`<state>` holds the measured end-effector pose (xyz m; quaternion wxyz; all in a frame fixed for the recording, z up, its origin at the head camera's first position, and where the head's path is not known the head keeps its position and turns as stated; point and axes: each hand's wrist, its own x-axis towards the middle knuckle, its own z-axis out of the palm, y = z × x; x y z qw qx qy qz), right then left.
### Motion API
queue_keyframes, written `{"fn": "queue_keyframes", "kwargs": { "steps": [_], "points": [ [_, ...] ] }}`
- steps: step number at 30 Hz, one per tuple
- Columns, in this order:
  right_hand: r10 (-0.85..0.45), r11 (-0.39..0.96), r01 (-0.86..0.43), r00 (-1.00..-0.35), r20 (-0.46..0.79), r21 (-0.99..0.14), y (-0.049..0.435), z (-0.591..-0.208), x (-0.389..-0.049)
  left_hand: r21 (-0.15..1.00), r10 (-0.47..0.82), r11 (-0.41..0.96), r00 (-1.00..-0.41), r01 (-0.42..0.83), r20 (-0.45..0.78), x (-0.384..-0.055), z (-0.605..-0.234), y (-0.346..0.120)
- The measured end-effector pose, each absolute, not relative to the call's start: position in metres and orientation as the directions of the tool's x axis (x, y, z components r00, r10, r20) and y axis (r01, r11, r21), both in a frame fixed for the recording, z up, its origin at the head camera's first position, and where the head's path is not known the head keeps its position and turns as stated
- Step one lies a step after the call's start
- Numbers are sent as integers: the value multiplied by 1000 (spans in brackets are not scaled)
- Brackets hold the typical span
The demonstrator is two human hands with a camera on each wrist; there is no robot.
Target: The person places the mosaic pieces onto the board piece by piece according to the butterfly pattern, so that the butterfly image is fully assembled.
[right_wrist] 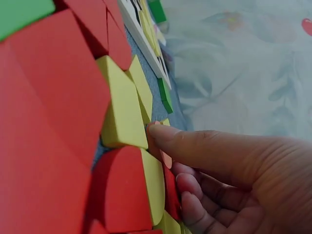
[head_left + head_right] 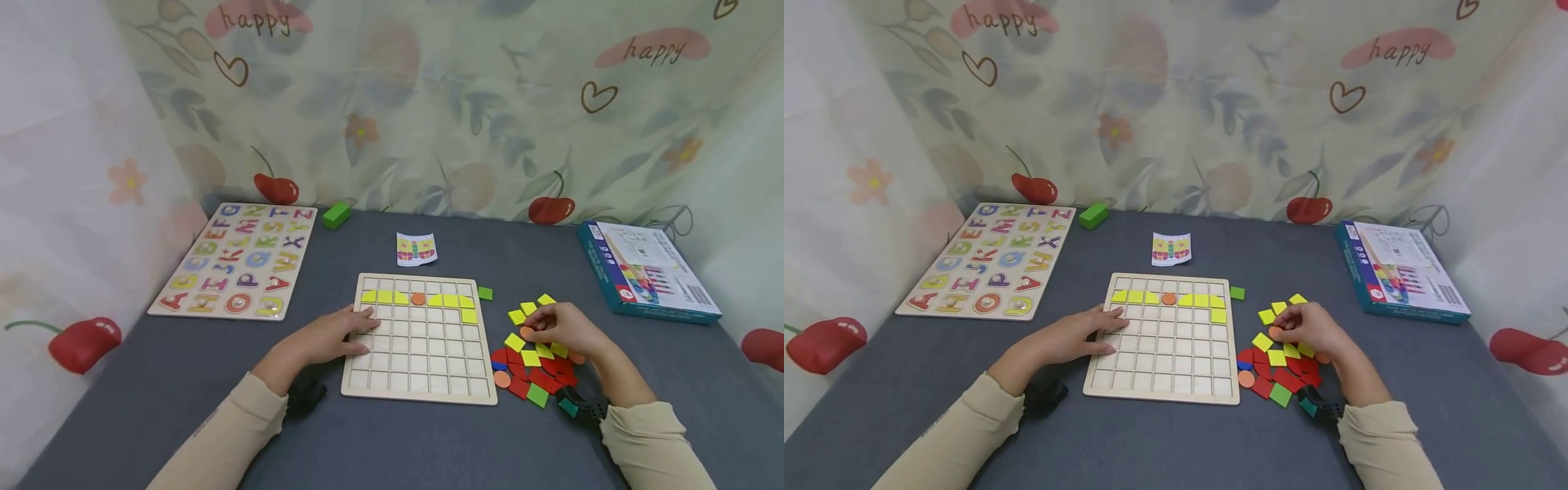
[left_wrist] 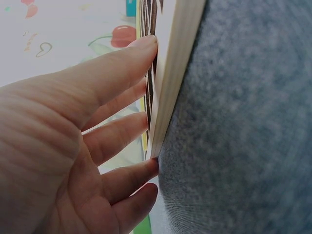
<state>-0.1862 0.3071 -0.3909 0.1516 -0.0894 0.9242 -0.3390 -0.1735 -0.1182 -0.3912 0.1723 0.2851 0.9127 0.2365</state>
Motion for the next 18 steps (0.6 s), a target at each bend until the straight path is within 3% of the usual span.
{"fn": "queue_keyframes", "kwargs": {
  "steps": [7,18],
  "points": [
    [-286,774,-83,-931,-229,-627,306,-389,-189,528,598,730,-779,433,-188,-174,-390,-119],
    [-425,715,-178,-878,-219,-676,296,-376,-199,530,601,727,-778,436,-184,-174,-393,-119]
  ]
}}
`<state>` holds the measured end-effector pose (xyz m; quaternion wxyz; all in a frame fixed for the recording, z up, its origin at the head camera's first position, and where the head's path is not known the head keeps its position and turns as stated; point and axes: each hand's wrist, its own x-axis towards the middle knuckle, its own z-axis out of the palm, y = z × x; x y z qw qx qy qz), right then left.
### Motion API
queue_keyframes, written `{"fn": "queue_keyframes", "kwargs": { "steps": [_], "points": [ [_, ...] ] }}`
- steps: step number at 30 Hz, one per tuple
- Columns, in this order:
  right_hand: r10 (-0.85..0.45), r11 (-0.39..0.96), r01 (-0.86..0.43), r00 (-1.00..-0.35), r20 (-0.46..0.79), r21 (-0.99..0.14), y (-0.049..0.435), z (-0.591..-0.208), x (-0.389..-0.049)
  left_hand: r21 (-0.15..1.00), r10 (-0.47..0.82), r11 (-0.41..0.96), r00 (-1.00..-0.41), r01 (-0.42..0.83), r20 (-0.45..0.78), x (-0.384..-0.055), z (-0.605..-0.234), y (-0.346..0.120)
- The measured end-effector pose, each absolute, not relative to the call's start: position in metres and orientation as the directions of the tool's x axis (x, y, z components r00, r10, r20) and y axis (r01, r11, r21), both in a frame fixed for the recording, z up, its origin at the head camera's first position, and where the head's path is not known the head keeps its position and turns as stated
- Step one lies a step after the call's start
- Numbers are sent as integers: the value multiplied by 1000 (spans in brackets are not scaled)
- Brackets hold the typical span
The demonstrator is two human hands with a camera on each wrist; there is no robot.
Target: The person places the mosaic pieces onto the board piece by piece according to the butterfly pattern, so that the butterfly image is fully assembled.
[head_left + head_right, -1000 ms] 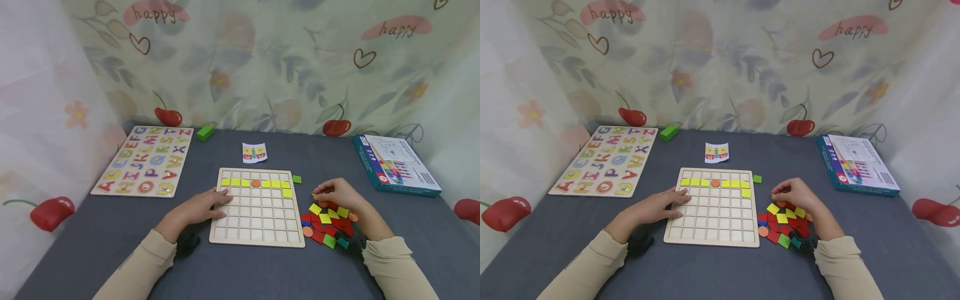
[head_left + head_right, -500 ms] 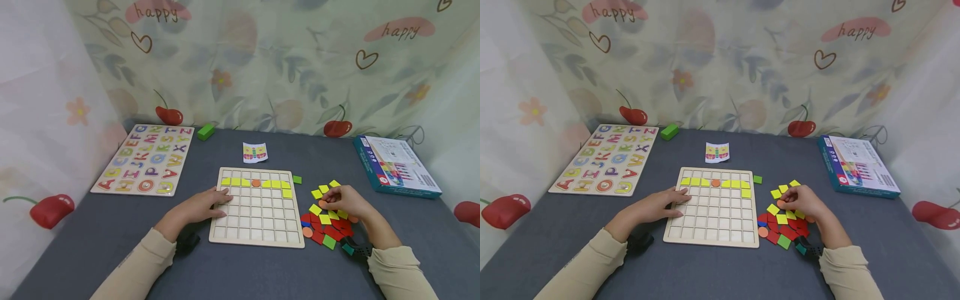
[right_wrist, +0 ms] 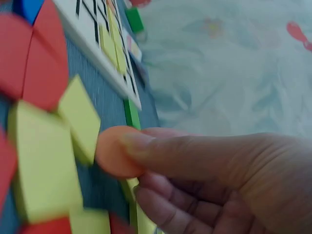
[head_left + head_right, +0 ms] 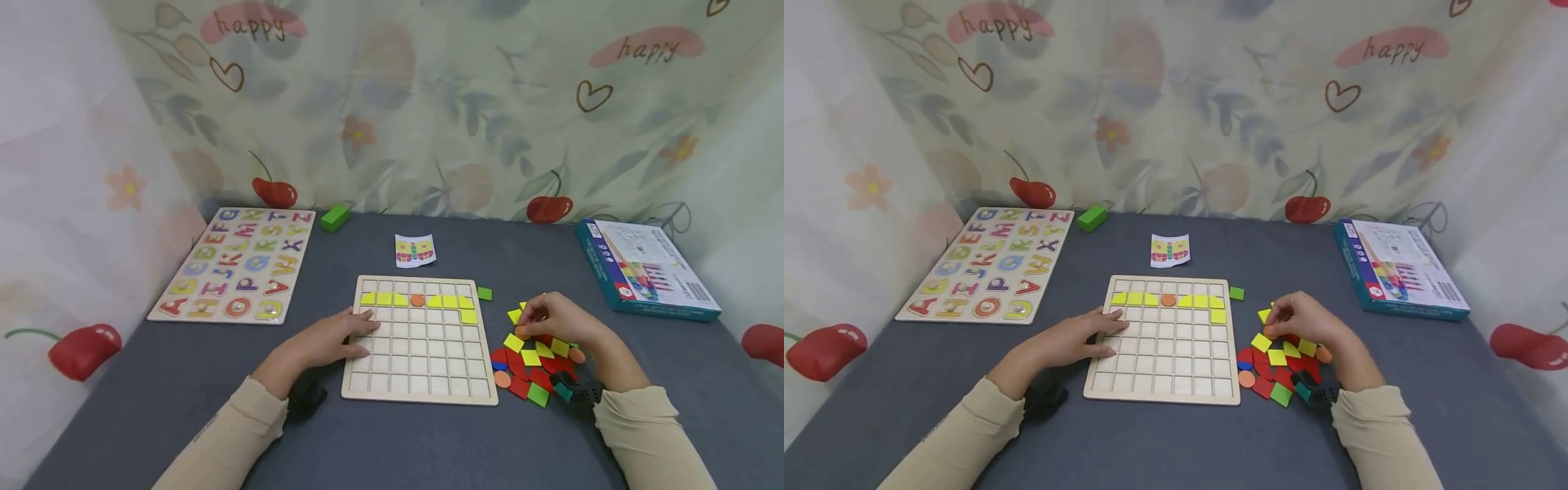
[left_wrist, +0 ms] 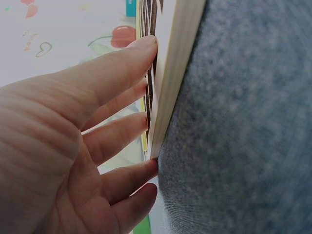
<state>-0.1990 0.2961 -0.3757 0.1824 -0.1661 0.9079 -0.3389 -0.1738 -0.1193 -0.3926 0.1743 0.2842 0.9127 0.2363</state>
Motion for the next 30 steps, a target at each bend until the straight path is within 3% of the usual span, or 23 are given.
{"fn": "queue_keyframes", "kwargs": {
  "steps": [16,30],
  "points": [
    [-385,590,-117,-910,-151,-799,210,-387,-233,534,606,721,-776,441,-178,-173,-392,-118],
    [-392,688,-210,-913,-112,-695,197,-393,-229,541,606,719,-775,437,-180,-173,-391,-118]
  ]
}}
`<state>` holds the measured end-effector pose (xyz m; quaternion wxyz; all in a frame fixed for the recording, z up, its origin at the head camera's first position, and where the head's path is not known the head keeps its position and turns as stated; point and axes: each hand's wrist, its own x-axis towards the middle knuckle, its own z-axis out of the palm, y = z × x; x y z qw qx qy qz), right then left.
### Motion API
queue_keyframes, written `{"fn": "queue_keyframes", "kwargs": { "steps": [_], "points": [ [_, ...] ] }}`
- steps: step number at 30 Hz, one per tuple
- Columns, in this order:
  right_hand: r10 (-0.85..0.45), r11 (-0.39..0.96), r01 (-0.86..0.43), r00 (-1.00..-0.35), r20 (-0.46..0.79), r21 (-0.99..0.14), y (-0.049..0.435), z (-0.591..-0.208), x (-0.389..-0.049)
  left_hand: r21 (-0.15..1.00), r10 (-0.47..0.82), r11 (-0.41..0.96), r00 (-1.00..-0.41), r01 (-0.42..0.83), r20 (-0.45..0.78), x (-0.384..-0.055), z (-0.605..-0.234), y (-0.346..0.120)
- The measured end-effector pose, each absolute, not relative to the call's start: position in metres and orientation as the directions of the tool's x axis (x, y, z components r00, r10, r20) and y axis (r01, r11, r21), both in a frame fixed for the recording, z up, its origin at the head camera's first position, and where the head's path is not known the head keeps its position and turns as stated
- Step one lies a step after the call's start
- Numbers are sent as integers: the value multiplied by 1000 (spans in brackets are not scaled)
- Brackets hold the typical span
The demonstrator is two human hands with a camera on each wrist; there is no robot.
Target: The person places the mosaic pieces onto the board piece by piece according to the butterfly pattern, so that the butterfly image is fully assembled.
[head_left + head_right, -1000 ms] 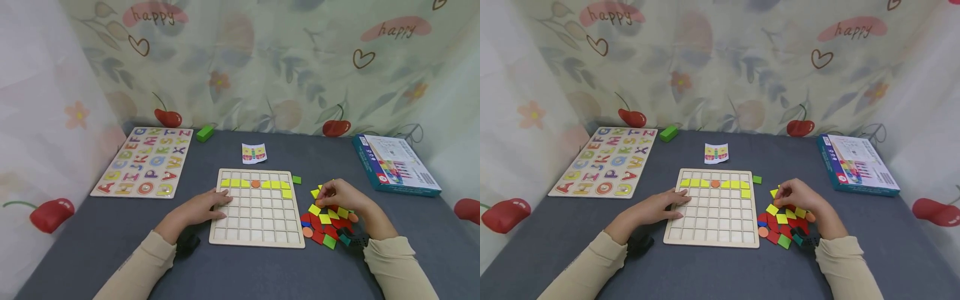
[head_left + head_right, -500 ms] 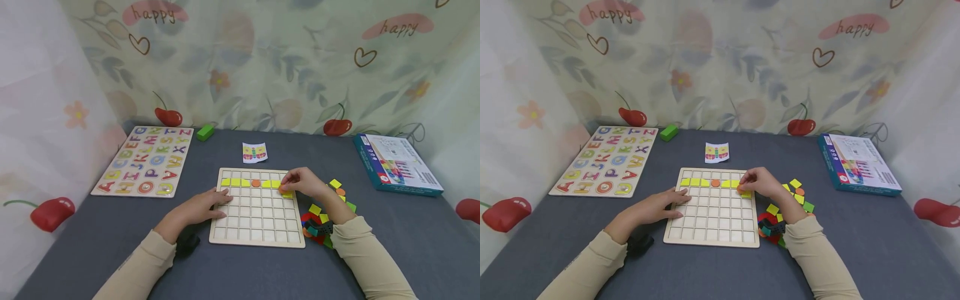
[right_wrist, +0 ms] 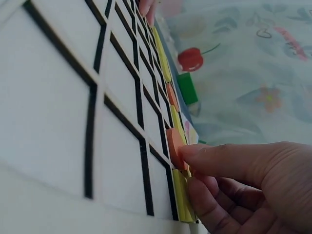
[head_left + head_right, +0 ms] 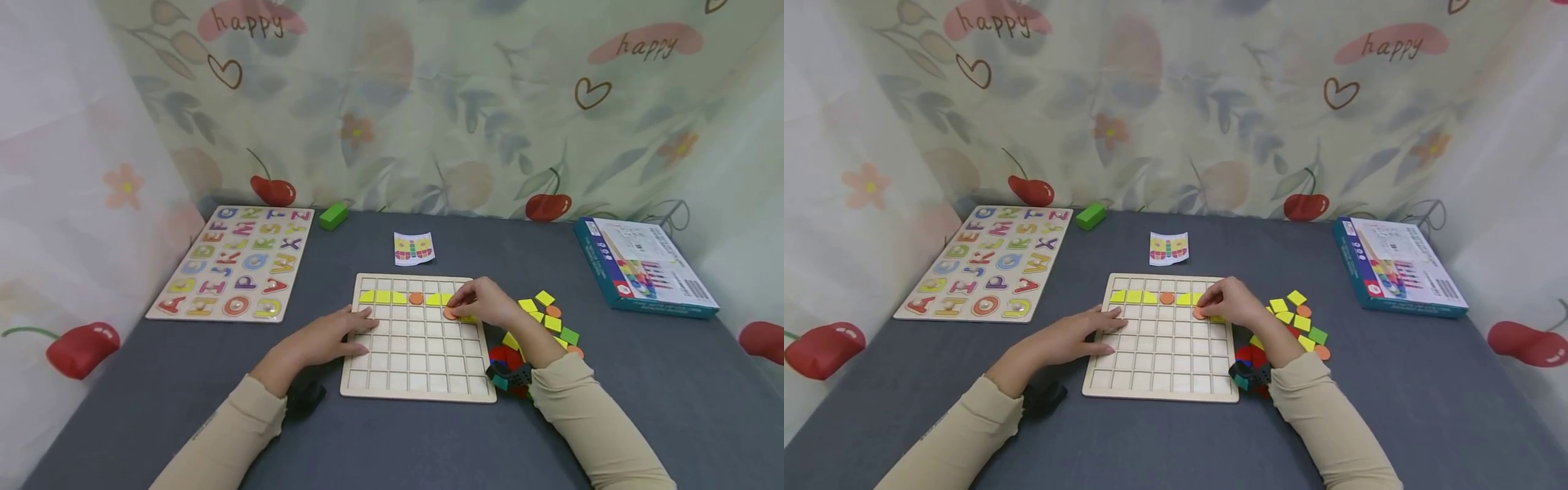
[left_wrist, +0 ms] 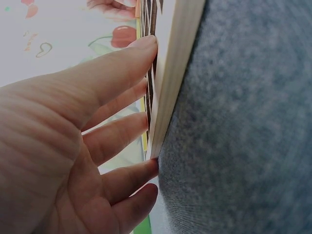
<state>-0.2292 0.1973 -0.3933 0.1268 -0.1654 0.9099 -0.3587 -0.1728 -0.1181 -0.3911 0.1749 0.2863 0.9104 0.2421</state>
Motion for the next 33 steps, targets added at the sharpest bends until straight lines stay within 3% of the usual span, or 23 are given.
{"fn": "queue_keyframes", "kwargs": {
  "steps": [13,24,33],
  "points": [
    [-379,657,-197,-921,-93,-727,234,-389,-211,539,605,720,-776,437,-180,-174,-394,-118],
    [-337,704,-99,-918,-208,-703,289,-387,-185,544,601,719,-779,432,-176,-173,-391,-120],
    [-395,713,-174,-900,-184,-679,288,-396,-176,551,608,712,-774,435,-174,-172,-391,-118]
  ]
}}
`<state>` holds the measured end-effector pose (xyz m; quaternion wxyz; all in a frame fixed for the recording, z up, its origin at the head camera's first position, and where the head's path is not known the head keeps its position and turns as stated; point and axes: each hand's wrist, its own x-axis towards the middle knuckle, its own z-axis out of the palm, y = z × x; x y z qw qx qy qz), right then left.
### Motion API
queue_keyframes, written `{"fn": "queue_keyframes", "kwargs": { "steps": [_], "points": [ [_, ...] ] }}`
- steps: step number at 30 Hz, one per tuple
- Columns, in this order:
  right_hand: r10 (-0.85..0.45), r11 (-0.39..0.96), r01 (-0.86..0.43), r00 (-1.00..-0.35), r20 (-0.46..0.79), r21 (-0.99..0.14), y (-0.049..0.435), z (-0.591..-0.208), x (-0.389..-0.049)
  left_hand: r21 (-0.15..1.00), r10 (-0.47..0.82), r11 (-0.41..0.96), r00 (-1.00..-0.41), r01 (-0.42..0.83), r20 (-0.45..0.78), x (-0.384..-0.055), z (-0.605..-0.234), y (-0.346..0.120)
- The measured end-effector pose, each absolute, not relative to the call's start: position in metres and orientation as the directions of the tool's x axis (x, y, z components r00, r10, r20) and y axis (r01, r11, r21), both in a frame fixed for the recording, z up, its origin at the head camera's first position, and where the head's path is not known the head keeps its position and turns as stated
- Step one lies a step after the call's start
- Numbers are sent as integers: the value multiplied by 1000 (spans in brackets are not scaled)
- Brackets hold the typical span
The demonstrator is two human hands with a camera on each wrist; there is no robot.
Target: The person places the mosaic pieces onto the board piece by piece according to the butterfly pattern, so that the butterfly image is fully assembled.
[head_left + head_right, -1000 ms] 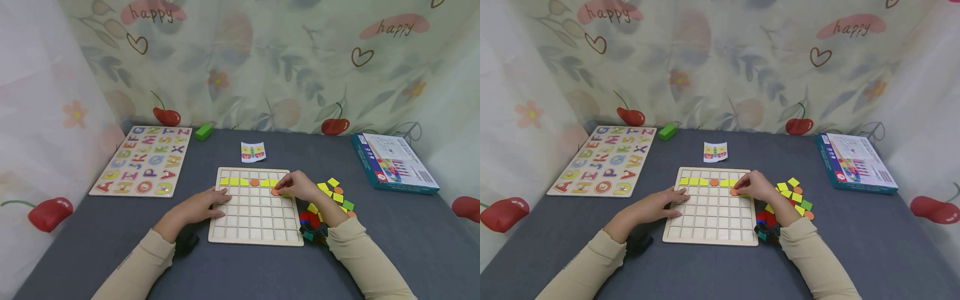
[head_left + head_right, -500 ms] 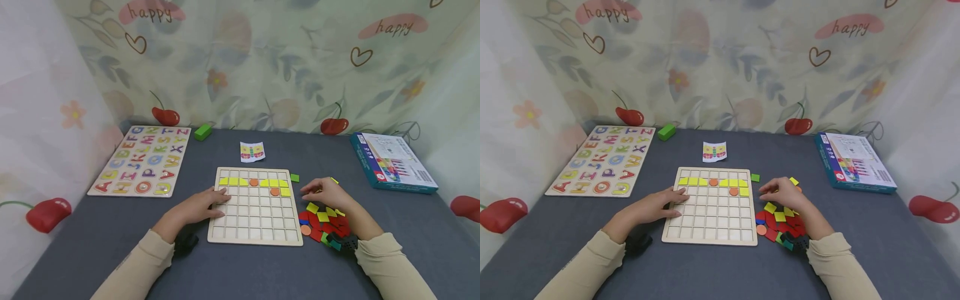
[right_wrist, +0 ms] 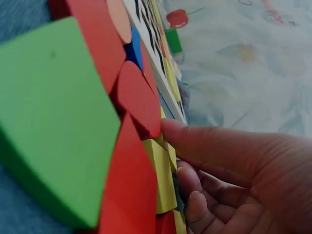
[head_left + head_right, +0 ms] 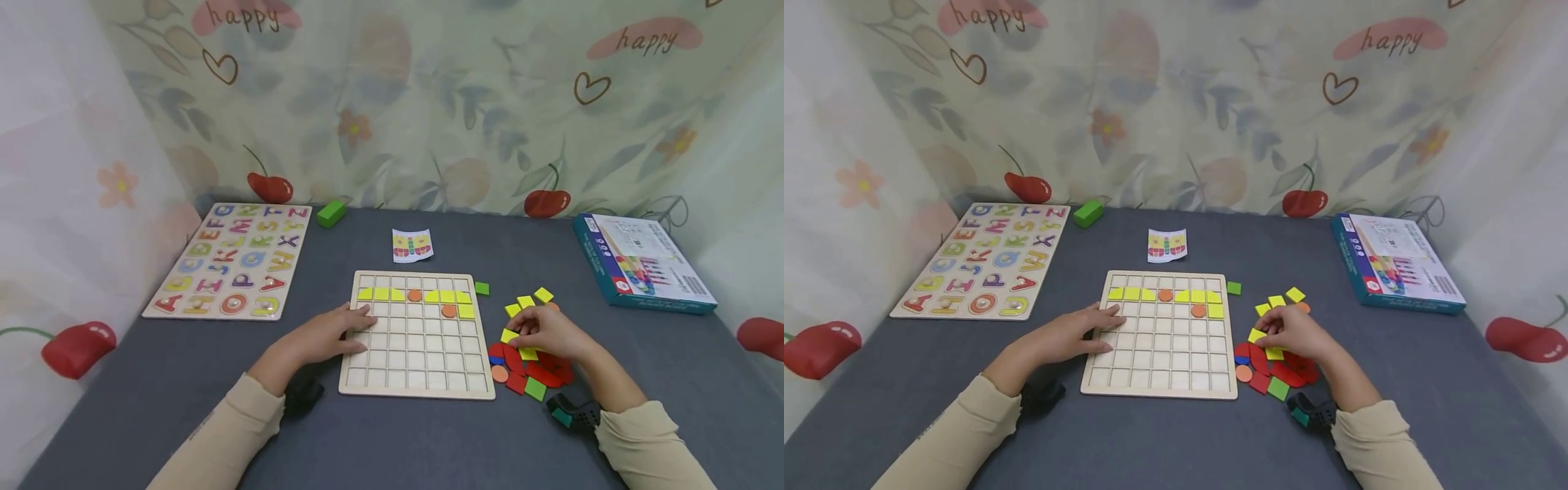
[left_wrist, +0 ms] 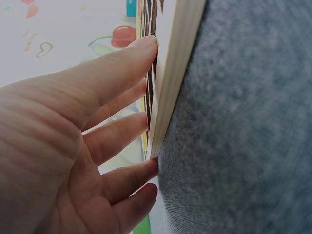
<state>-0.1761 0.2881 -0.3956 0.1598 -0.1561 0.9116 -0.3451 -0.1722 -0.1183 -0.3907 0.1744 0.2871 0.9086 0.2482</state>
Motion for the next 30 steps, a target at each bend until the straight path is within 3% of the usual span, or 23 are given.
{"fn": "queue_keyframes", "kwargs": {
  "steps": [7,13,21,30],
  "points": [
    [-380,715,-123,-895,-235,-688,281,-389,-179,527,607,723,-775,447,-175,-174,-391,-117],
    [-368,634,-45,-896,-250,-772,280,-389,-194,522,597,733,-780,436,-186,-175,-394,-117],
    [-433,539,-131,-890,-140,-832,243,-387,-220,533,593,730,-784,427,-185,-174,-393,-117],
    [-423,535,-102,-892,-162,-839,192,-393,-235,525,589,737,-785,426,-190,-175,-394,-118]
  ]
}}
